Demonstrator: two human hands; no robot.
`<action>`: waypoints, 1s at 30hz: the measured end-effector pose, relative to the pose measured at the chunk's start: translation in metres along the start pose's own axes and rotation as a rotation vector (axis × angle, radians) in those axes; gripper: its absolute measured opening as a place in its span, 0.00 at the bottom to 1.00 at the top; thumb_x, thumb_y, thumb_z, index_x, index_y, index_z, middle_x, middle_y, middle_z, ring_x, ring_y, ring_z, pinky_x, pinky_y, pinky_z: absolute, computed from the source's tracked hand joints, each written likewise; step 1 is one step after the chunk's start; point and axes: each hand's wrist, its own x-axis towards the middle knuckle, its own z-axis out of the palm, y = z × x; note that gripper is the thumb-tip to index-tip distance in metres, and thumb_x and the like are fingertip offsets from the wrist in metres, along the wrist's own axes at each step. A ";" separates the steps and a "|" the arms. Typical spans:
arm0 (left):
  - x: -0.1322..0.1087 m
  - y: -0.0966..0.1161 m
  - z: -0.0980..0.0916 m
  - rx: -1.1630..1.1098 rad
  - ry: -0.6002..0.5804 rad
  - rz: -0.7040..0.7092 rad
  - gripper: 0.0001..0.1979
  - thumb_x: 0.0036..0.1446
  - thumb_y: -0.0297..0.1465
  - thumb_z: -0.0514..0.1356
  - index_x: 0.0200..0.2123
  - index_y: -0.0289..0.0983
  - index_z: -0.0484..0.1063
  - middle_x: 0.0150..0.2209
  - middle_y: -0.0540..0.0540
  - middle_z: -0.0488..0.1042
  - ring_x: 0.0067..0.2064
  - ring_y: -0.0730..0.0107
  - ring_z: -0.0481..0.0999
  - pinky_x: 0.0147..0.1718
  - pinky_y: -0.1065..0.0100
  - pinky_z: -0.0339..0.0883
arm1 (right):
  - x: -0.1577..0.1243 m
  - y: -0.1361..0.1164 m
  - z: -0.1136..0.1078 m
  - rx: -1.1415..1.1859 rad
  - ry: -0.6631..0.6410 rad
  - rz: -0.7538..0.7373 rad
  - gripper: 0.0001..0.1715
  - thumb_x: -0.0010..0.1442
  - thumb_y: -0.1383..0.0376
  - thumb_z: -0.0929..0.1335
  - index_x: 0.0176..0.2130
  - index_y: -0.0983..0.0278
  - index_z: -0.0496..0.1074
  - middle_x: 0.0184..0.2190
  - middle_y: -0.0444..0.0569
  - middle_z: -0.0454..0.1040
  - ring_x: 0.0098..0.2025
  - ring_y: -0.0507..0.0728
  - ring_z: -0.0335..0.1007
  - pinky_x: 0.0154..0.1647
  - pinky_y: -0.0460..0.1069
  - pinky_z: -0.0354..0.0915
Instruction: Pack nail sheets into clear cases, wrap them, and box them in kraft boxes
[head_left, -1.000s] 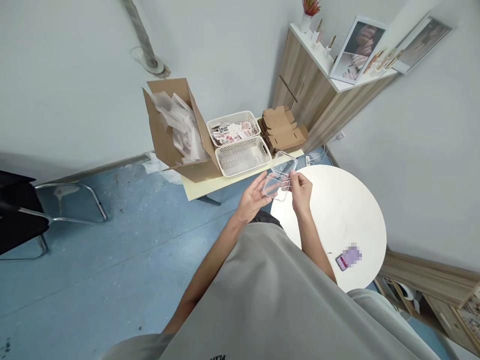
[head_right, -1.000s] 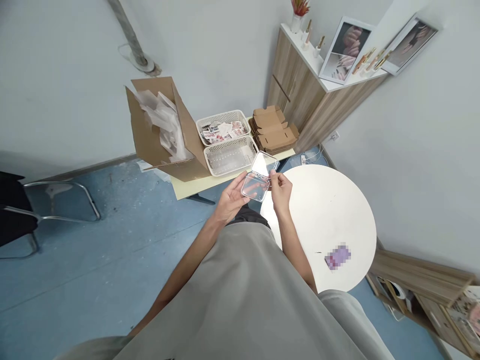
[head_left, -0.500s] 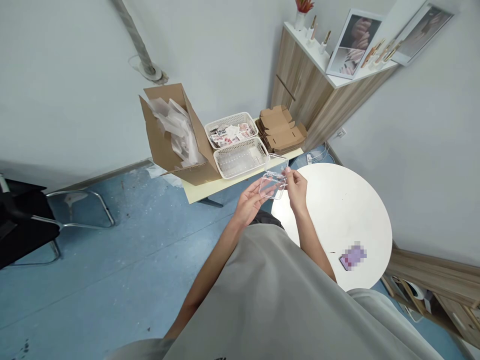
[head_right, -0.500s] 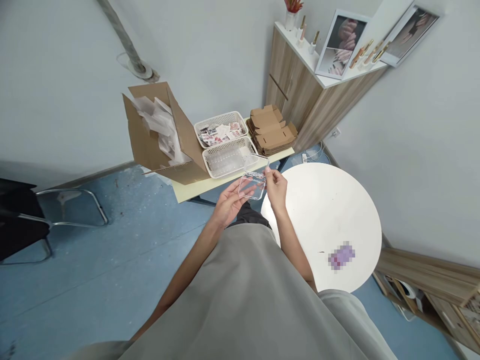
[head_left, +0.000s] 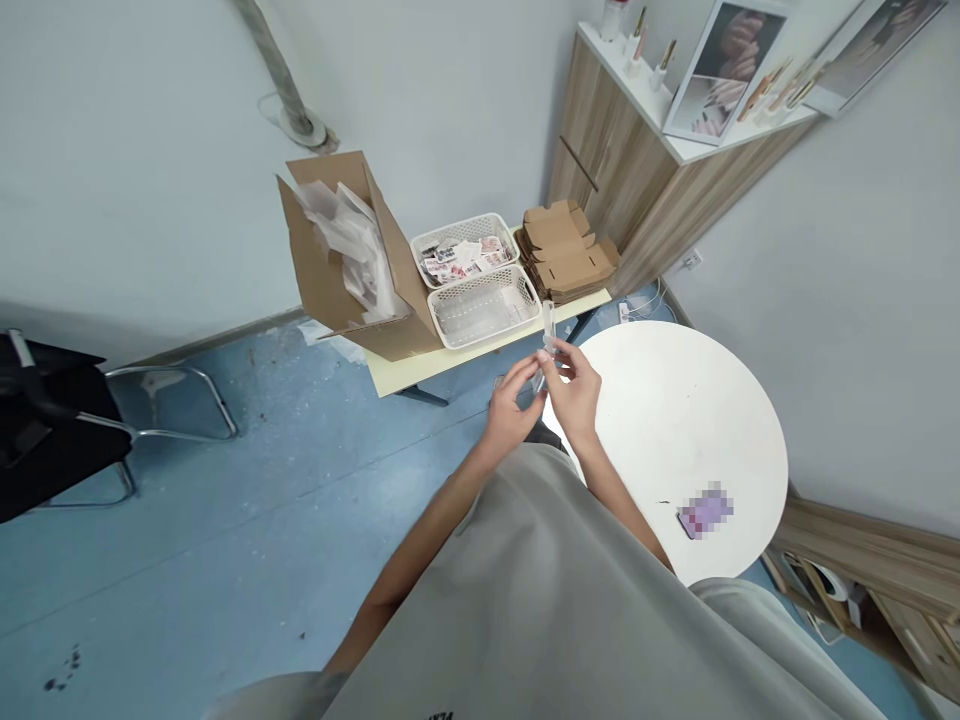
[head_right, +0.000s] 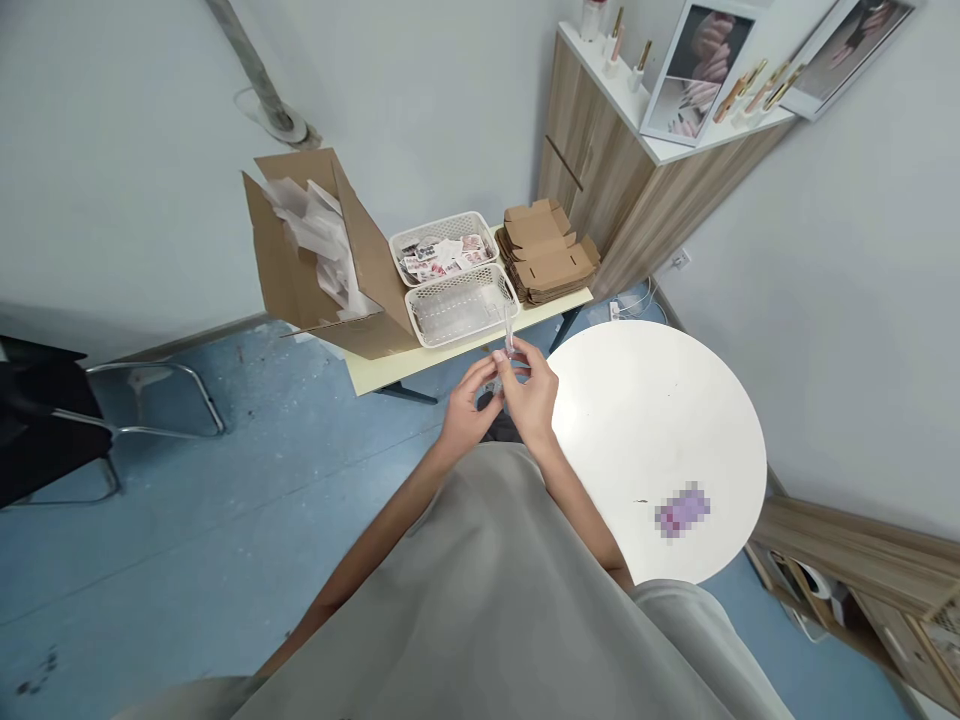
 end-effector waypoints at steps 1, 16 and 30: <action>-0.001 0.003 0.001 0.087 -0.010 0.052 0.24 0.74 0.41 0.62 0.69 0.45 0.75 0.70 0.38 0.75 0.72 0.52 0.74 0.72 0.48 0.68 | 0.001 0.002 0.001 0.040 0.012 0.007 0.28 0.66 0.42 0.74 0.54 0.59 0.83 0.54 0.54 0.86 0.53 0.63 0.84 0.53 0.57 0.82; 0.001 0.002 -0.012 -0.776 0.136 -0.487 0.28 0.63 0.42 0.74 0.63 0.39 0.79 0.68 0.37 0.78 0.70 0.46 0.77 0.75 0.45 0.66 | 0.008 0.017 -0.011 0.357 -0.112 0.236 0.30 0.62 0.39 0.75 0.46 0.60 0.83 0.50 0.54 0.87 0.47 0.64 0.86 0.46 0.58 0.82; 0.002 0.004 -0.016 -0.687 0.178 -0.438 0.32 0.61 0.37 0.75 0.68 0.46 0.76 0.76 0.39 0.68 0.65 0.51 0.81 0.61 0.54 0.76 | 0.006 0.012 -0.013 0.097 -0.039 0.117 0.34 0.62 0.41 0.76 0.56 0.61 0.79 0.58 0.57 0.81 0.58 0.64 0.78 0.54 0.56 0.78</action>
